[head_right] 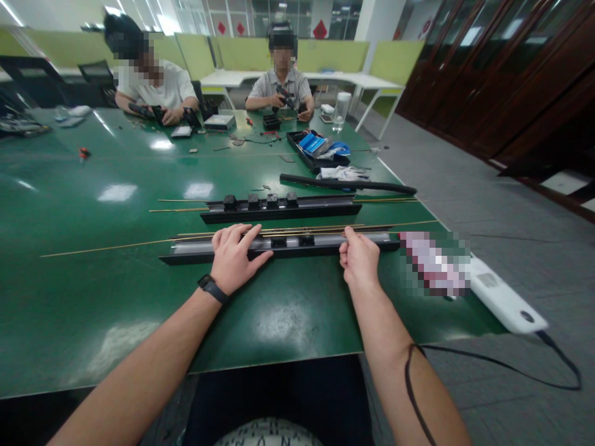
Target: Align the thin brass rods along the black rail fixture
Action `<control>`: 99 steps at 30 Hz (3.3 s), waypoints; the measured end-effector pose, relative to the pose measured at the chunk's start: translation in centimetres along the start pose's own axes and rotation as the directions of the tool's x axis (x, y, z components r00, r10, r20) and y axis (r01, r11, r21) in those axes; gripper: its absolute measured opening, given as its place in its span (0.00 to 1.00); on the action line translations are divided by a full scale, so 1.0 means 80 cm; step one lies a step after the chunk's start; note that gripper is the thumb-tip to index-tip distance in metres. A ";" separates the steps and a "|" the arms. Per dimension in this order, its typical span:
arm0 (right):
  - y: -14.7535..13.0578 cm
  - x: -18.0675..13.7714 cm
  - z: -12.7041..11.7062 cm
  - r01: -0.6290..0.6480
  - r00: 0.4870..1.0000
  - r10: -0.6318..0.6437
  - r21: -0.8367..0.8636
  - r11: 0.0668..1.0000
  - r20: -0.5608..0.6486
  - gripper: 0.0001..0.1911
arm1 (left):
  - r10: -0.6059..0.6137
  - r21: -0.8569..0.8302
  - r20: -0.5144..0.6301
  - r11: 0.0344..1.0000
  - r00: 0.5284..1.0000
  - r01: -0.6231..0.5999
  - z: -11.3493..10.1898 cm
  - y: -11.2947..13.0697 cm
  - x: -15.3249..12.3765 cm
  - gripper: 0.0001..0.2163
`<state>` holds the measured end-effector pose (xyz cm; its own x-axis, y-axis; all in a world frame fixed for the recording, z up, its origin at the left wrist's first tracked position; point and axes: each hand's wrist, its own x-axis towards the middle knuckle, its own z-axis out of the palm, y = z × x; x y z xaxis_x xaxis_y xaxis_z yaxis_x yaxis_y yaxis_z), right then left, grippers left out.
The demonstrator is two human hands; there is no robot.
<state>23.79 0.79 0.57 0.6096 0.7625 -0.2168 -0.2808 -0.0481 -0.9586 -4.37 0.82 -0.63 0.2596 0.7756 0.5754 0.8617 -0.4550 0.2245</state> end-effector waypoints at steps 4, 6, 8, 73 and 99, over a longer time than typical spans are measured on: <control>0.001 -0.003 0.001 0.013 0.999 -0.013 -0.014 1.000 0.032 0.13 | 0.003 0.009 0.003 1.000 1.000 -0.003 -0.001 0.000 0.000 0.27; 0.000 -0.007 0.002 0.011 0.998 -0.009 -0.019 1.000 0.068 0.13 | 0.000 0.012 0.008 1.000 1.000 0.000 -0.001 0.000 0.000 0.27; 0.000 -0.009 0.004 0.006 0.995 -0.004 -0.017 1.000 0.096 0.14 | -0.002 0.012 0.011 1.000 1.000 0.002 0.000 0.000 0.000 0.27; 0.007 -0.024 0.017 -0.039 0.966 0.044 -0.025 0.999 0.254 0.23 | 0.007 0.064 0.020 0.998 1.000 -0.008 0.002 0.002 -0.001 0.26; 0.005 -0.019 0.012 -0.037 0.981 0.028 0.044 0.998 0.190 0.23 | 0.005 0.081 0.034 0.997 0.999 -0.008 0.001 0.005 -0.003 0.27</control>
<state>22.02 0.24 0.72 0.4491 0.8698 -0.2046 -0.3357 -0.0479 -0.9407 -4.09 0.51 -0.71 0.2788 0.7875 0.5497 0.8921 -0.4243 0.1554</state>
